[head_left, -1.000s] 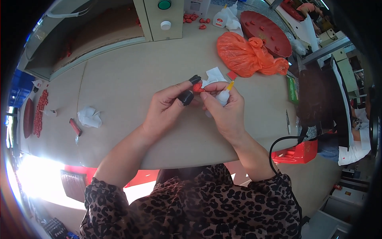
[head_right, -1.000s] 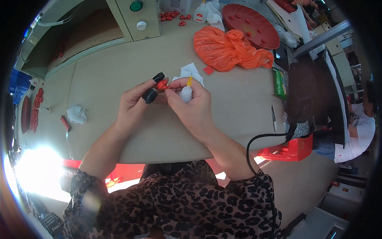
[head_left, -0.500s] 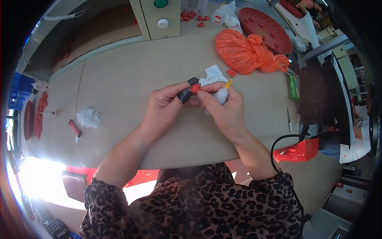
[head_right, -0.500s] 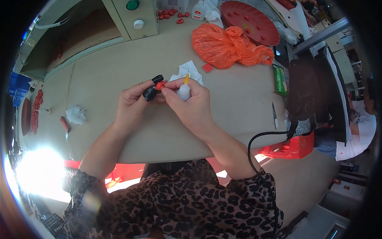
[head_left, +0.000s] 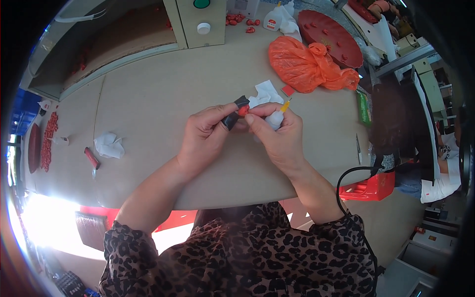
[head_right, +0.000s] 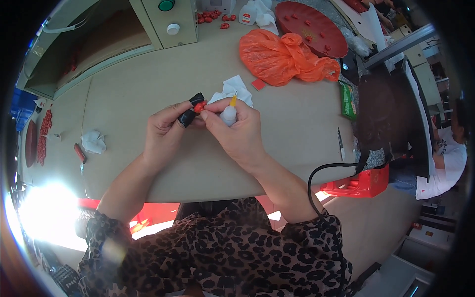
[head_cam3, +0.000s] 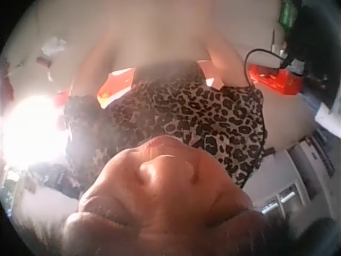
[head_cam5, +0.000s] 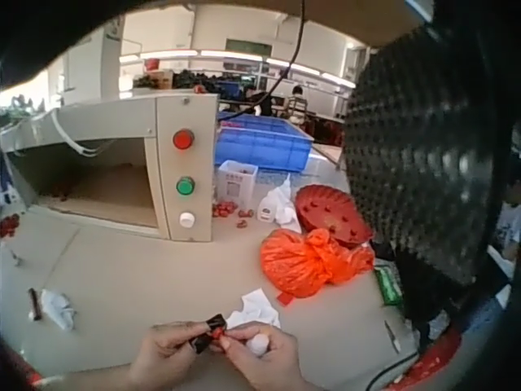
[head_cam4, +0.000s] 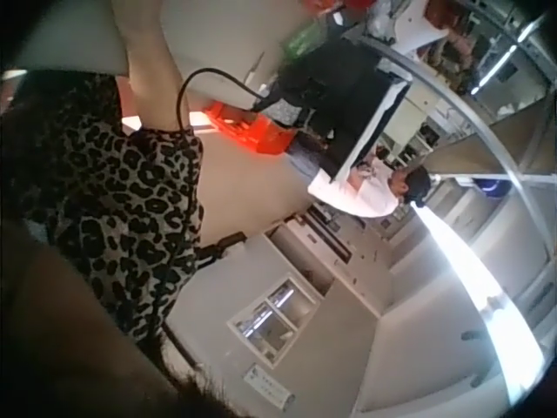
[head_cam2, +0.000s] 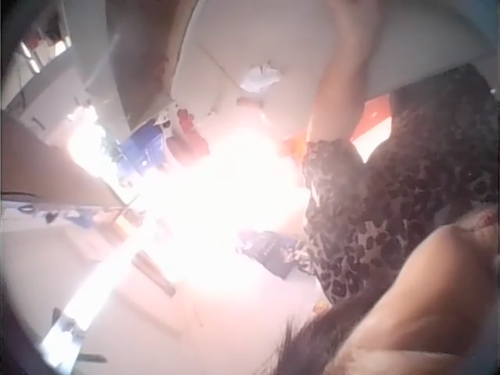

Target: Apply adhesive and assemble small plastic toy components at a workstation.

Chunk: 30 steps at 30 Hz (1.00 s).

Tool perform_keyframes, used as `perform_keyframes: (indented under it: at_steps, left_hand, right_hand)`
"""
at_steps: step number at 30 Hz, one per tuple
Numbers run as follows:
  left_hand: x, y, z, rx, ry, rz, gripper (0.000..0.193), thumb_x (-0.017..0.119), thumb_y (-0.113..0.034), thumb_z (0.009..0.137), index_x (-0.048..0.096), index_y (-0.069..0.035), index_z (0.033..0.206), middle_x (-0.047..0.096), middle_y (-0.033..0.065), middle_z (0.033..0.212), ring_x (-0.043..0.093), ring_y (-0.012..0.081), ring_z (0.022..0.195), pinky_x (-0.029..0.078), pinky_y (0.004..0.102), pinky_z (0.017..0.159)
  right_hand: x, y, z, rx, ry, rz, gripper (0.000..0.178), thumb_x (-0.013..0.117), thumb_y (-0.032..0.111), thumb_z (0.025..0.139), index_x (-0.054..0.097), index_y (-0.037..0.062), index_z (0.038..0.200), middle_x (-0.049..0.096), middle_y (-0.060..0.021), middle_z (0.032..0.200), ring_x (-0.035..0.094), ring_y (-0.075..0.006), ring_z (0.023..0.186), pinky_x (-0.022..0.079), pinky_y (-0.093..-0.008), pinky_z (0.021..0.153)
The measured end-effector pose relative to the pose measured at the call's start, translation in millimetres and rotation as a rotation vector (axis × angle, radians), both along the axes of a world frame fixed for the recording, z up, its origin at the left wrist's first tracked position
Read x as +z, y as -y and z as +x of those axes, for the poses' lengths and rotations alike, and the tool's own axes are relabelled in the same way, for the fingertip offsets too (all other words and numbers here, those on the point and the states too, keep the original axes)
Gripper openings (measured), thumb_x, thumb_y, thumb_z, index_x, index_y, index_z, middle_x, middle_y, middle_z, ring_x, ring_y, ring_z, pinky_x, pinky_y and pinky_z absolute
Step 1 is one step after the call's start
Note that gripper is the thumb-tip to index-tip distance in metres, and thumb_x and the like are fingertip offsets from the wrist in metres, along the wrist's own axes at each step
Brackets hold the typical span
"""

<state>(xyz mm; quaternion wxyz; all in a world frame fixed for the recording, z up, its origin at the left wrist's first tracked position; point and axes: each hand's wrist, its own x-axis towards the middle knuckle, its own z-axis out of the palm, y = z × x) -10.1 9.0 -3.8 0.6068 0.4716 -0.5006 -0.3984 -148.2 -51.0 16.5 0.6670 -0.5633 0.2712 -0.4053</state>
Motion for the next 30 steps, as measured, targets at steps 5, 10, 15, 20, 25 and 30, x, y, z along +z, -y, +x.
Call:
perform_keyframes:
  at_steps: [5, 10, 15, 20, 25, 30]
  left_hand:
    - [3, 6, 1, -0.043, -0.126, 0.13, 0.023, 0.044, 0.001, 0.083, 0.051, 0.003, 0.106, 0.056, 0.0101, 0.096, 0.058, 0.0153, 0.082, 0.047, 0.0241, 0.074]
    - [4, 8, 0, -0.054, -0.307, 0.111, 0.025, 0.044, 0.0, 0.084, 0.048, 0.003, 0.108, 0.057, 0.01, 0.094, 0.057, 0.0141, 0.082, 0.048, 0.027, 0.076]
    - [1, 8, 1, -0.077, -0.282, 0.09, 0.025, 0.044, 0.001, 0.084, 0.047, 0.003, 0.108, 0.057, 0.01, 0.093, 0.056, 0.0133, 0.083, 0.048, 0.0281, 0.076]
    - [0, 8, 1, -0.045, -0.332, 0.145, 0.024, 0.045, 0.001, 0.083, 0.05, 0.003, 0.106, 0.058, 0.0085, 0.09, 0.056, 0.0125, 0.081, 0.048, 0.0256, 0.073]
    - [3, 9, 4, -0.038, -0.364, 0.226, 0.025, 0.047, 0.0, 0.08, 0.051, 0.004, 0.105, 0.058, 0.0077, 0.089, 0.057, 0.0114, 0.077, 0.047, 0.0231, 0.07]
    - [4, 8, 5, 0.008, -0.374, 0.257, 0.026, 0.047, 0.0, 0.078, 0.051, 0.005, 0.104, 0.058, 0.0077, 0.087, 0.057, 0.0108, 0.073, 0.047, 0.0223, 0.069]
  right_hand:
    - [-13, 8, 1, -0.008, -0.013, 0.062, 0.009, 0.057, 0.003, 0.077, 0.055, -0.003, 0.083, 0.057, -0.0056, 0.073, 0.054, -0.0074, 0.061, 0.042, -0.0185, 0.055]
    - [-9, 10, 4, 0.056, 0.163, 0.372, 0.014, 0.057, 0.011, 0.078, 0.055, -0.0018, 0.083, 0.054, -0.0041, 0.068, 0.05, -0.0084, 0.055, 0.041, -0.0214, 0.051]
    - [-11, 11, 4, 0.101, 0.173, 0.461, 0.013, 0.057, 0.011, 0.078, 0.055, -0.0009, 0.083, 0.055, -0.0045, 0.069, 0.05, -0.0083, 0.054, 0.042, -0.0217, 0.051]
    - [-8, 11, 4, 0.127, 0.137, 0.46, 0.013, 0.057, 0.012, 0.078, 0.055, -0.0007, 0.082, 0.055, -0.0051, 0.069, 0.05, -0.0084, 0.055, 0.042, -0.0215, 0.05]
    - [-10, 15, 2, -0.002, 0.042, 0.267, 0.015, 0.058, 0.013, 0.077, 0.055, -0.0011, 0.082, 0.056, -0.0064, 0.072, 0.05, -0.0089, 0.055, 0.04, -0.0208, 0.05]
    - [-17, 38, -6, -0.324, -0.401, -0.181, 0.024, 0.061, 0.013, 0.073, 0.056, -0.0034, 0.088, 0.059, -0.0117, 0.079, 0.056, -0.017, 0.065, 0.044, -0.0274, 0.06]
